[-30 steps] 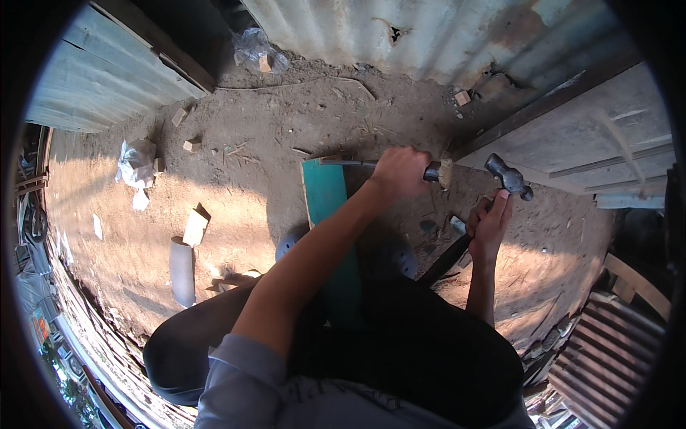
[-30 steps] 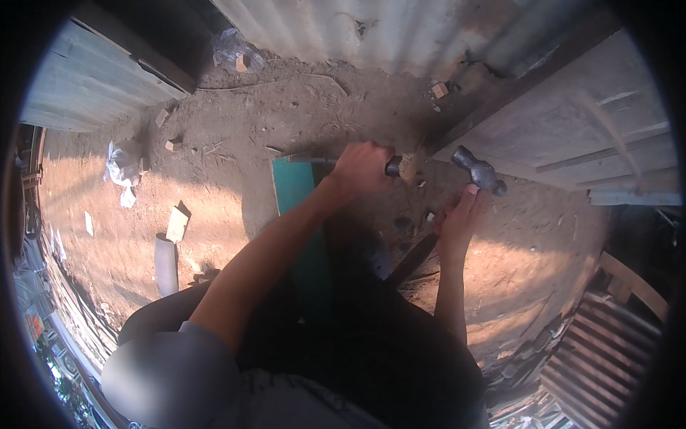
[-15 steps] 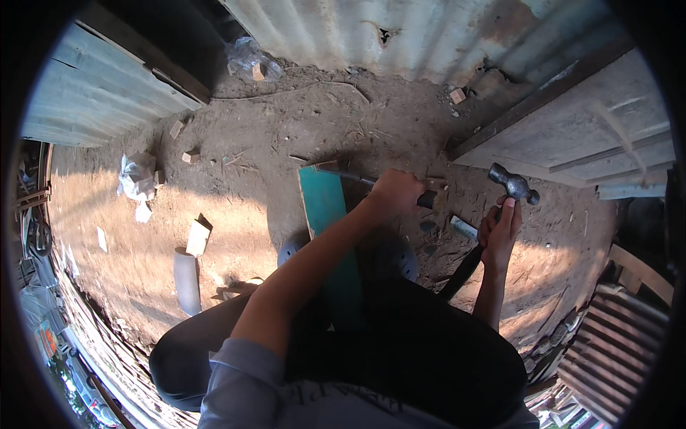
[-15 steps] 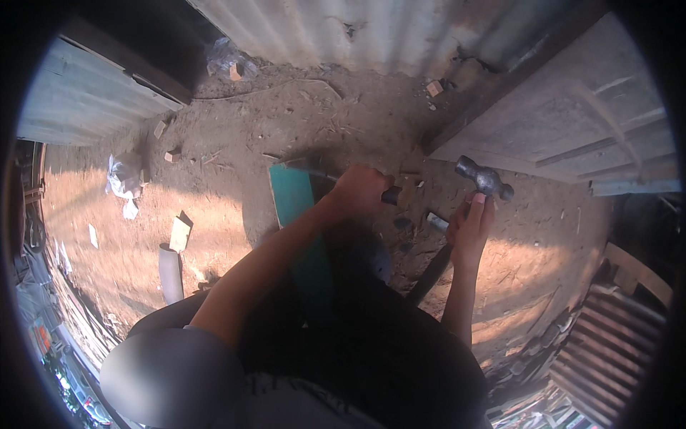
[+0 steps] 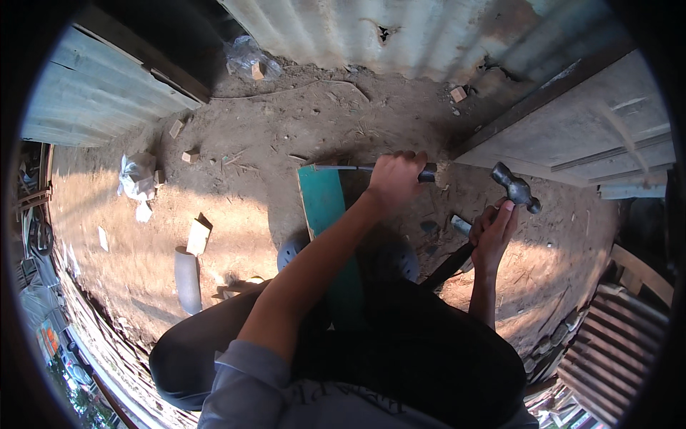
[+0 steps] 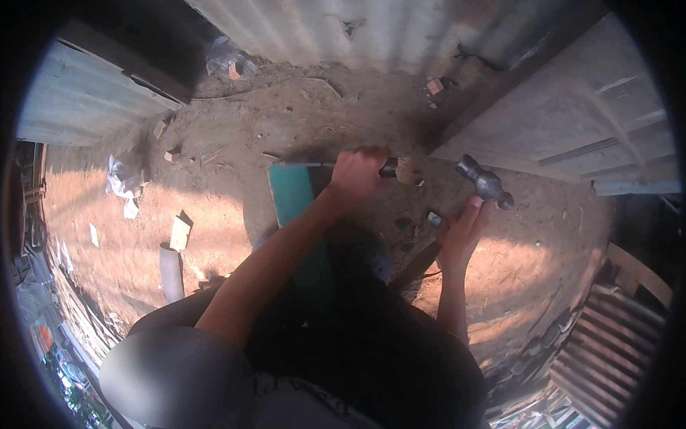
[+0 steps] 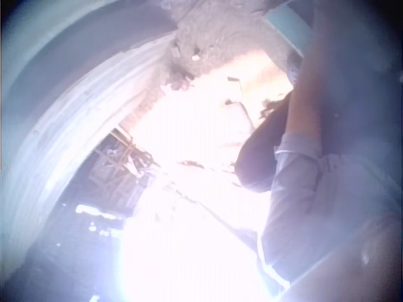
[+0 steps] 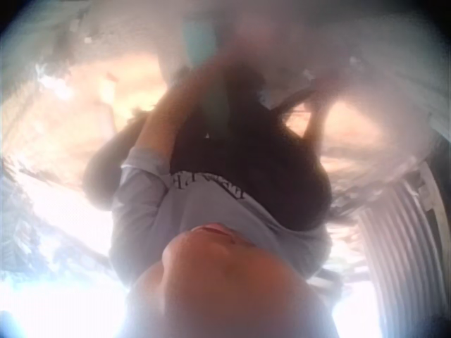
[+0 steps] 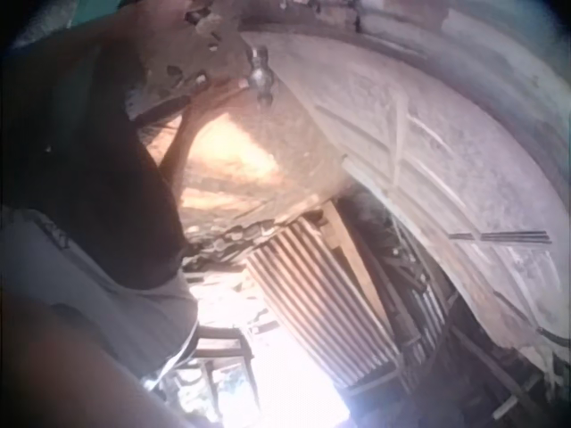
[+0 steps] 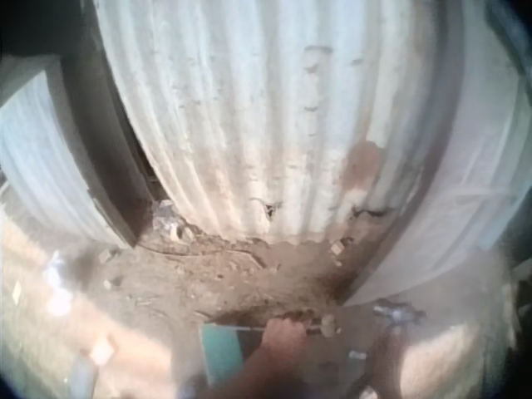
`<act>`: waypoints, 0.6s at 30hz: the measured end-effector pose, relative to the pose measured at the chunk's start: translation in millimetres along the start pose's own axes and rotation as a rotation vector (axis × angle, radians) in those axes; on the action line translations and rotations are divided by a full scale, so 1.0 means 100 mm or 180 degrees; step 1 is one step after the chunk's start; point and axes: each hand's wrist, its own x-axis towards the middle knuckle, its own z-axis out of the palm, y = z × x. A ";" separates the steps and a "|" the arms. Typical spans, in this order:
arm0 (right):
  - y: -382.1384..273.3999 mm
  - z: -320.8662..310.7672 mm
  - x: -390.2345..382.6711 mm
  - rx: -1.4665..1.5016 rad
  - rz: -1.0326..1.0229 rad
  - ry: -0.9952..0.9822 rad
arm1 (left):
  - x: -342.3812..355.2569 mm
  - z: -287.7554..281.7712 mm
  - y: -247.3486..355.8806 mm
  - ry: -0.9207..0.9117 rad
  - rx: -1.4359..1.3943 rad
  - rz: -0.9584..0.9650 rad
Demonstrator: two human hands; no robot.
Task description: The person uses a chisel and hammer to carve a groove into a green-painted wooden plank. They repeatedly position the chisel and strike it with the hammer to remove wood chips.
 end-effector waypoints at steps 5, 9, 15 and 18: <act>0.31 -0.10 0.08 -0.1178 -0.0281 -0.0643 | 0.00 0.04 0.00 -0.0099 0.0036 0.0001; 0.07 0.00 -0.01 0.0170 0.0218 0.0084 | 0.02 -0.04 0.01 -0.0026 0.0066 -0.0096; 0.78 -0.48 0.46 -0.3238 -0.2182 -0.0372 | 0.03 -0.09 0.02 -0.0108 0.0000 -0.0208; -0.04 0.03 0.12 0.0009 -0.0155 0.0047 | 0.03 -0.07 0.00 0.0006 -0.0039 -0.0288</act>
